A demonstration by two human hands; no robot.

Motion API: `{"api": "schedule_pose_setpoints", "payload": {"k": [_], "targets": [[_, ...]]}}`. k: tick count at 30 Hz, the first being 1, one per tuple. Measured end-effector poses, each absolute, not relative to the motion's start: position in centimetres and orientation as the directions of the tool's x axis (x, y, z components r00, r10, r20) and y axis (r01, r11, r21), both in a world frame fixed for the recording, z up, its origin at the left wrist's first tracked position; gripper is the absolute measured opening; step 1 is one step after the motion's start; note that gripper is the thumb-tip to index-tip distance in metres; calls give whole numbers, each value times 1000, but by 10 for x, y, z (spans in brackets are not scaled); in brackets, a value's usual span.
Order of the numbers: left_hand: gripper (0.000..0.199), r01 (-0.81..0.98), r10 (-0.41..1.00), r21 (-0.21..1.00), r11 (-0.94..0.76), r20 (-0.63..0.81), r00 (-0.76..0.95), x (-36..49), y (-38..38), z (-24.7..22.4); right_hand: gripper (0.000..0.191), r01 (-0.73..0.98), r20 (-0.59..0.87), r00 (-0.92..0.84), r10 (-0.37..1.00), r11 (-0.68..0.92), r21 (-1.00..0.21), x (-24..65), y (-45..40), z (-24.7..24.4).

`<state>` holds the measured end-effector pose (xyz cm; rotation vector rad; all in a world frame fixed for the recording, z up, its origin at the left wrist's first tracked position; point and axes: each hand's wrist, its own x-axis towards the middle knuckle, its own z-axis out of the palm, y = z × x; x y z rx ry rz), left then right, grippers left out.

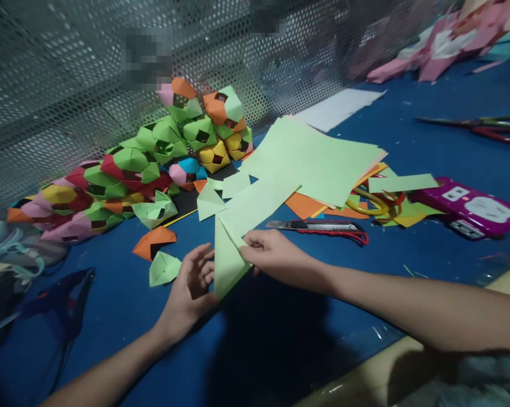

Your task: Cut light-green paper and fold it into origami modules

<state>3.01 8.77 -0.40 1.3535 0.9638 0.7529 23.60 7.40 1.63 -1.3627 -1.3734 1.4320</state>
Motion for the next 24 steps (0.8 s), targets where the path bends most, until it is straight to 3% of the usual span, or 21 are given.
{"api": "schedule_pose_setpoints", "payload": {"k": [5,11,16,24], "targets": [[95,118,873,993,30,-84,480,41,78,-7,18,400,-151,-151,977,-79,-913,231,70,15],[62,115,945,986,118,-147,293,37,85,-12,23,431,-141,-202,969,-41,-901,231,71,14],[56,41,976,992,123,-128,174,33,96,-18,23,417,-104,-133,986,-39,-908,234,75,7],[46,53,969,984,167,-174,176,34,94,-18,22,420,-26,-136,990,34,-907,235,78,8]]}}
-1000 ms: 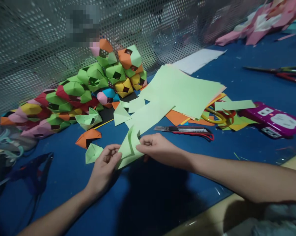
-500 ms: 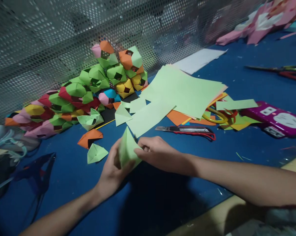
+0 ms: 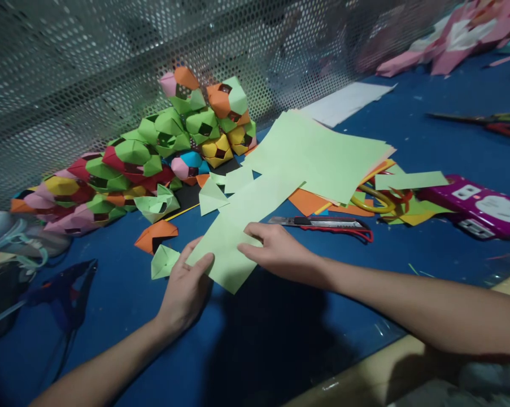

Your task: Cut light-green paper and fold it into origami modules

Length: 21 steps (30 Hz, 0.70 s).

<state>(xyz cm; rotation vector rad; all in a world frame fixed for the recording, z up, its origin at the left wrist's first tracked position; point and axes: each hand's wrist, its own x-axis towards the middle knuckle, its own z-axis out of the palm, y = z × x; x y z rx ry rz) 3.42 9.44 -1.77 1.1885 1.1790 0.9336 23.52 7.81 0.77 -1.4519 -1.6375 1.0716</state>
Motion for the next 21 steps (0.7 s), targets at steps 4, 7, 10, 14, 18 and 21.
{"api": "schedule_pose_setpoints", "payload": {"k": [4,7,10,14,18,21], "targets": [[41,91,969,982,165,-179,169,34,97,-17,19,432,-14,-176,984,64,-900,241,82,7],[37,142,966,975,169,-193,174,33,97,-15,16,439,-9,-180,984,72,-896,245,85,6],[29,256,976,960,113,-156,154,32,100,-12,14,524,6,-199,980,111,-844,249,88,4],[14,454,984,890,-49,-36,177,30,104,-6,14,631,61,-233,971,199,-750,252,90,0],[11,524,956,834,-174,16,292,30,104,-6,17,599,114,-125,986,167,-783,245,90,-6],[11,557,923,773,-303,93,372,28,105,-9,16,519,168,-114,979,203,-830,242,88,-9]]}}
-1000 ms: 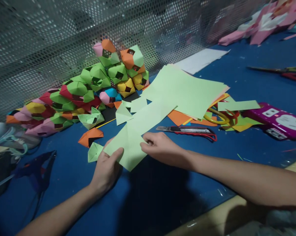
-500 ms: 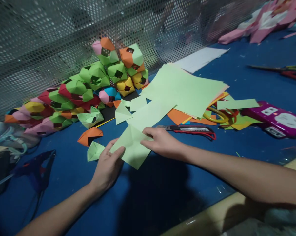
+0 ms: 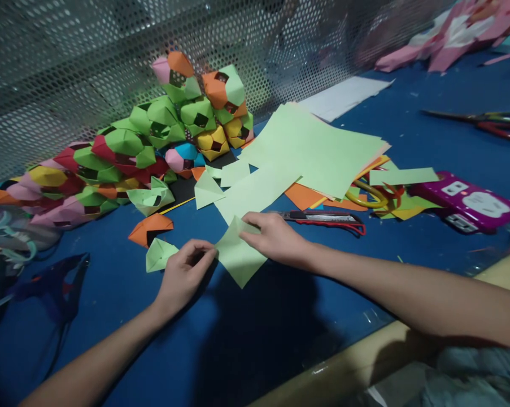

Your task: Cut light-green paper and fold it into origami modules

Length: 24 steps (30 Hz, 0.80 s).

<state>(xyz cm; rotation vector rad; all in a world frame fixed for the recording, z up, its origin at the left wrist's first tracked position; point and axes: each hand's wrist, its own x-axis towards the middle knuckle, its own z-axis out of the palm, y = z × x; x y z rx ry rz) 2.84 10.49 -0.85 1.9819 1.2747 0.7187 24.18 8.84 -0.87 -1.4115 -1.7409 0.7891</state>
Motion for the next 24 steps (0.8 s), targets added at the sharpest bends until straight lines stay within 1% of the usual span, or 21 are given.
{"api": "schedule_pose_setpoints", "payload": {"k": [2,3,4,6,8,10,12,16,17,24], "targets": [[12,585,887,696,-416,171,428,27,107,-10,12,478,279,-174,944,329,-815,243,87,-12],[13,592,868,661,-462,200,454,25,109,-11,13,477,361,-222,906,423,-770,245,87,-14],[13,596,853,634,-493,216,476,24,110,-11,15,488,446,-283,849,528,-695,247,87,-16],[14,599,837,608,-520,222,501,22,113,-12,20,515,571,-433,698,711,-478,251,87,-21],[13,601,826,592,-538,224,518,21,114,-12,23,520,597,-562,572,806,-283,255,87,-25],[14,605,814,572,-555,221,537,20,114,-12,24,518,578,-637,509,839,-168,257,88,-28],[14,607,803,555,-568,215,555,20,114,-11,24,525,537,-675,506,841,-131,257,87,-29],[14,606,791,540,-584,211,574,17,116,-10,23,563,458,-671,583,803,-198,255,84,-29],[14,606,791,540,-584,211,574,16,116,-10,24,567,448,-673,589,800,-200,255,83,-29],[15,610,793,537,-583,210,573,15,117,-10,26,533,383,-780,494,846,-6,254,77,-22]]}}
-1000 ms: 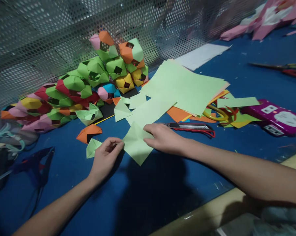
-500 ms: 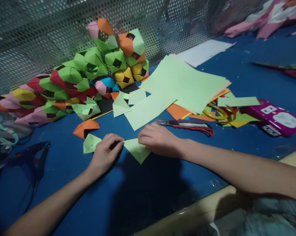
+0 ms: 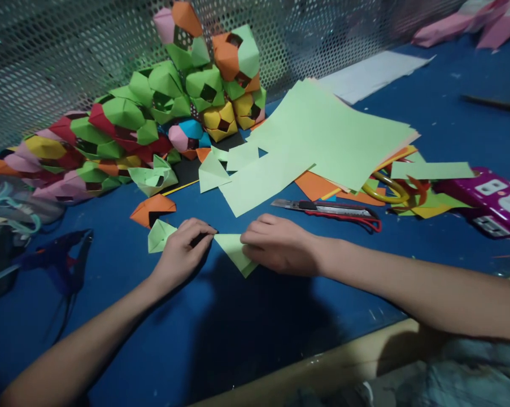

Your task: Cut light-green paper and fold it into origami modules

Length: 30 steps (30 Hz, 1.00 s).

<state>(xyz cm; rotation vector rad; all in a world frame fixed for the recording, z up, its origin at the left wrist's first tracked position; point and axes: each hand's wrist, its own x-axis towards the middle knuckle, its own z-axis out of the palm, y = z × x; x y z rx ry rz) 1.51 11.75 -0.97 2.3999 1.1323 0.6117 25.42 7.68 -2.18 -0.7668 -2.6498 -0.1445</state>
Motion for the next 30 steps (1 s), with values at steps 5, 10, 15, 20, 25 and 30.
{"api": "schedule_pose_setpoints", "payload": {"k": [5,10,15,20,25,30], "targets": [[16,624,786,511,-592,196,586,16,117,-9,18,517,329,-820,468,852,79,252,71,-16],[16,622,776,499,-604,190,601,16,118,-7,22,497,286,-843,455,863,93,254,70,-11],[17,621,766,482,-618,193,613,17,118,-7,30,464,276,-860,429,883,70,258,72,-6],[18,636,773,473,-610,177,609,18,117,-7,34,458,280,-862,422,886,74,261,75,-7],[18,645,776,465,-606,171,607,18,117,-6,28,419,301,-867,396,908,14,261,75,-7],[18,637,774,474,-608,176,608,18,117,-6,30,436,260,-874,410,898,51,260,73,-10]]}}
